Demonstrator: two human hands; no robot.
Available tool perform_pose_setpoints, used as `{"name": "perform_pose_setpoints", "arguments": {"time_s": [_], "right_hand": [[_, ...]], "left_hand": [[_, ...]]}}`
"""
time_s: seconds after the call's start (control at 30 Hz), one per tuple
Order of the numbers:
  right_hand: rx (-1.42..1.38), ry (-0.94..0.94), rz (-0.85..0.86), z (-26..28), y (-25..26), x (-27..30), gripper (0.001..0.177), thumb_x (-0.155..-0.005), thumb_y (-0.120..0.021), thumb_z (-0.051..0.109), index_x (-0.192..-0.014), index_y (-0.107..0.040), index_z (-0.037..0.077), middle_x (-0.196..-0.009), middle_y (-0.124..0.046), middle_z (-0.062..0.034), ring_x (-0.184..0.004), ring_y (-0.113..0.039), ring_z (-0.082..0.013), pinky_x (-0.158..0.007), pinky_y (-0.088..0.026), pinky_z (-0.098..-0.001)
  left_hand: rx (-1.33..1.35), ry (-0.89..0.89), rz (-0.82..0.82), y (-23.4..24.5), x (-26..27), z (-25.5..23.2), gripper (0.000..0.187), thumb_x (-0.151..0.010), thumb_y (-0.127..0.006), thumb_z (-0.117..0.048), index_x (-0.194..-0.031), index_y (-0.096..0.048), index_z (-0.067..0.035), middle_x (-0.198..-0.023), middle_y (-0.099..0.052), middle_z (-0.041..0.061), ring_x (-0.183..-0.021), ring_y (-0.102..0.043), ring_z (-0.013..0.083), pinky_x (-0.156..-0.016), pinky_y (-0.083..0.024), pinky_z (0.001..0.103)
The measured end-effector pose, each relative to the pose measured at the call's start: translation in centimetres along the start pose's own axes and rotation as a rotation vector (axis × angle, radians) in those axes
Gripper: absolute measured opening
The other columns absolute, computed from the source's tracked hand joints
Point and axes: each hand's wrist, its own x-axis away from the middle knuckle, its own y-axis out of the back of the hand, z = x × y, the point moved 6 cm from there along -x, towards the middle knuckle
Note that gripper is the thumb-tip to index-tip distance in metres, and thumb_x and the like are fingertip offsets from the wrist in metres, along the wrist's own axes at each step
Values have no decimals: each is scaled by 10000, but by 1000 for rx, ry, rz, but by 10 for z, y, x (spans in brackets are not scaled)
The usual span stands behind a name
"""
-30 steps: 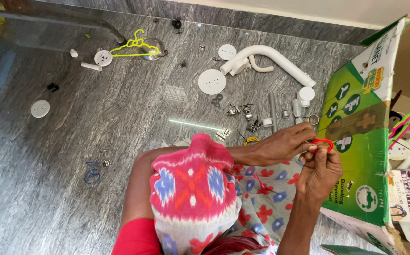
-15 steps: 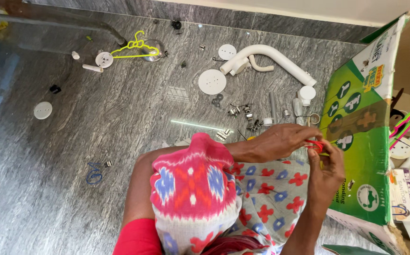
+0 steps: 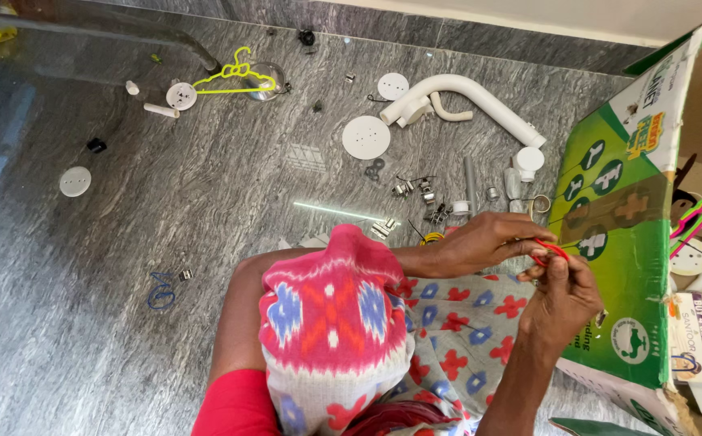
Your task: The person sits on the floor and organizes electrical components. They untangle and coil red and yellow wires, then handle small metal clips and a roll of white tape, arranging them on the floor.
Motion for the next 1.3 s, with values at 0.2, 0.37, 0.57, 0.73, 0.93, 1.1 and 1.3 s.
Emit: {"name": "perform_pose_setpoints", "arguments": {"time_s": [0.2,0.37,0.57,0.73,0.93,1.1,1.3], "right_hand": [[-192,16,-87,-24,10,-3,145,-1102,-691,135,-1118,-682,-8,-1052,-731,-134,-802,-688,-173,-684,-588,-288],[-215,17,-129,-24,19,-1,141,-1095,-704,158,-1079,-666,23,-1018,-716,-96,-791,-659,-164,-700,-578,-305],[-285,-70,-102,-34,27,2,136,-1072,-703,190,-1071,-661,60,-993,-703,-77,-770,-629,-169,-665,-523,-287],[-341,-88,-67,-42,36,1,155,-1090,-695,211,-1087,-650,62,-993,-693,-75,-766,-617,-162,-663,-498,-277],[-284,-60,-110,-42,53,-6,186,-1092,-683,241,-1081,-636,61,-961,-693,-79,-757,-631,-142,-636,-506,-259],[-238,-39,-124,-43,57,-6,187,-1099,-678,238,-1100,-636,56,-967,-694,-83,-763,-639,-145,-653,-515,-261],[-235,-95,28,-34,46,-1,184,-1099,-680,213,-1113,-671,29,-956,-695,-105,-698,-631,-154,-621,-526,-305]], "left_hand": [[300,231,27,-18,4,8,535,-1037,-616,-254,-1538,-473,-132,-1184,-742,114,-1066,-749,208,-882,-606,356],[382,187,-10,-10,1,3,362,-1092,-590,-259,-1412,-575,-90,-1114,-726,89,-1030,-707,160,-868,-596,344],[366,263,-104,10,-3,6,270,-1056,-622,-247,-1216,-719,-53,-819,-639,44,-679,-602,104,-608,-529,300],[193,114,-181,23,-7,-6,229,-1042,-641,-255,-1152,-705,-65,-899,-718,47,-716,-693,79,-617,-554,278],[184,210,30,5,-4,-1,206,-1044,-636,-217,-1163,-733,-80,-754,-721,29,-640,-674,85,-606,-545,278],[404,361,235,-12,1,8,306,-1067,-570,-212,-1352,-667,-155,-728,-697,15,-607,-640,63,-565,-555,274],[216,191,120,6,-5,0,248,-1078,-566,-173,-1298,-674,-141,-850,-699,59,-673,-675,121,-619,-560,327]]}}
